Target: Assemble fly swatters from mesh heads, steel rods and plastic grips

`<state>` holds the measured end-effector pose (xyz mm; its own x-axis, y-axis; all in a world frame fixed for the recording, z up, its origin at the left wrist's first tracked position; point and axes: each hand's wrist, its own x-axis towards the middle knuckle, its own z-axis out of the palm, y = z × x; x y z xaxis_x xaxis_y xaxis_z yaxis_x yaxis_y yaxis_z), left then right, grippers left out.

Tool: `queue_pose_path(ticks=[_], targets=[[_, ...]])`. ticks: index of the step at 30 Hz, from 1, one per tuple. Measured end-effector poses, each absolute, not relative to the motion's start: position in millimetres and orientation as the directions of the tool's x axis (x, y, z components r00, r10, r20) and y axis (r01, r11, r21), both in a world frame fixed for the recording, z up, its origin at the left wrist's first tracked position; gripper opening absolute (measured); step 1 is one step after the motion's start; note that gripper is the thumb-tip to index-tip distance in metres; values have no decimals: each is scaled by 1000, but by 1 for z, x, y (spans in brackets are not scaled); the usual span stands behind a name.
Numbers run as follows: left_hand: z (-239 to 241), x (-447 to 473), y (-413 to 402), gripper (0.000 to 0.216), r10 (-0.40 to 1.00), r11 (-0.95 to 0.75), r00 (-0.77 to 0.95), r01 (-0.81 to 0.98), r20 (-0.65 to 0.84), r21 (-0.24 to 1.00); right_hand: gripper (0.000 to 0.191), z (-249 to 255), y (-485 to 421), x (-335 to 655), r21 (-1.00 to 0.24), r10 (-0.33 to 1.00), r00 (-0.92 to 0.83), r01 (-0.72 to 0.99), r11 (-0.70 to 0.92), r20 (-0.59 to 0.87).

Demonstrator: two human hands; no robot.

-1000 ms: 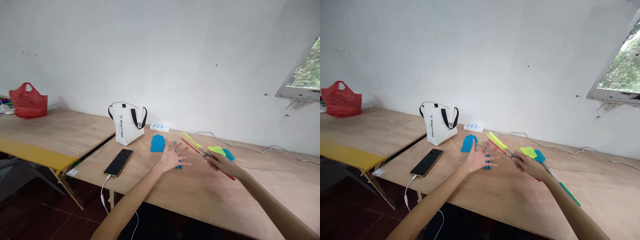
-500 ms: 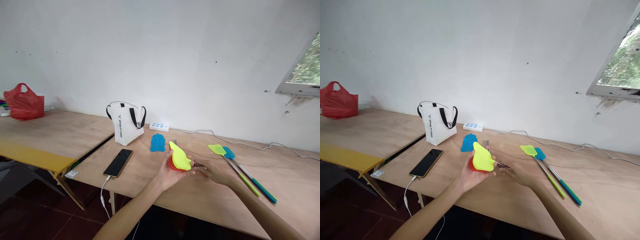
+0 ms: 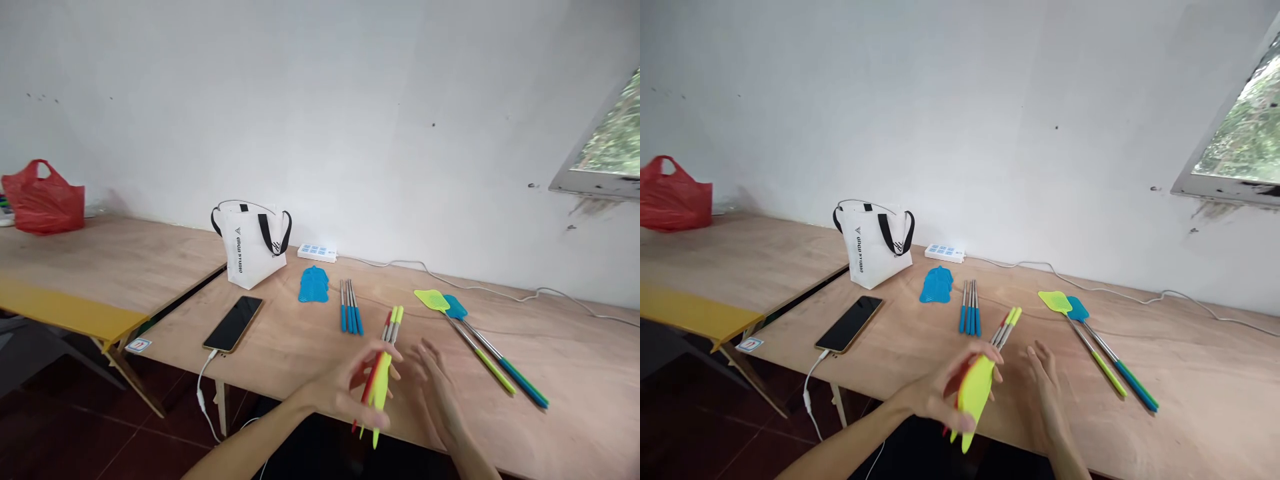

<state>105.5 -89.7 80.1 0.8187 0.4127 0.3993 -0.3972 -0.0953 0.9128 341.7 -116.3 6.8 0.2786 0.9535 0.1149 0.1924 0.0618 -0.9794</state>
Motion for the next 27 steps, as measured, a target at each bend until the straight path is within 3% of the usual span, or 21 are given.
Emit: queue_pose_path(ticks=[2, 4, 7, 9, 13, 22, 27], targets=[[77, 107, -95, 73, 326, -391, 853, -270, 407, 880, 63, 9, -121, 329, -999, 985, 172, 36, -2, 5], [72, 111, -97, 72, 213, -574, 900, -199, 379, 794, 63, 22, -121, 317, -990, 995, 91, -132, -40, -52], [64, 116, -98, 83, 99, -686, 954, -141, 284, 713, 44, 45, -113, 302, -838, 991, 37, -539, -87, -127], [60, 117, -99, 89, 110, -740, 956, -103, 272, 664, 38, 54, -104, 296, -733, 990, 9, -673, -99, -142], [59, 115, -101, 89, 197, -803, 931, -26, 307, 595, 37, 56, -84, 287, -673, 985, 20, -732, -102, -171], [84, 105, -82, 83, 269, -844, 892, 37, 362, 535, 33, 79, -40, 272, -734, 993, 28, -676, -66, -115], [115, 96, -71, 76, 324, -819, 877, 72, 355, 569, 26, 94, 2, 265, -775, 992, 64, -630, -41, -104]])
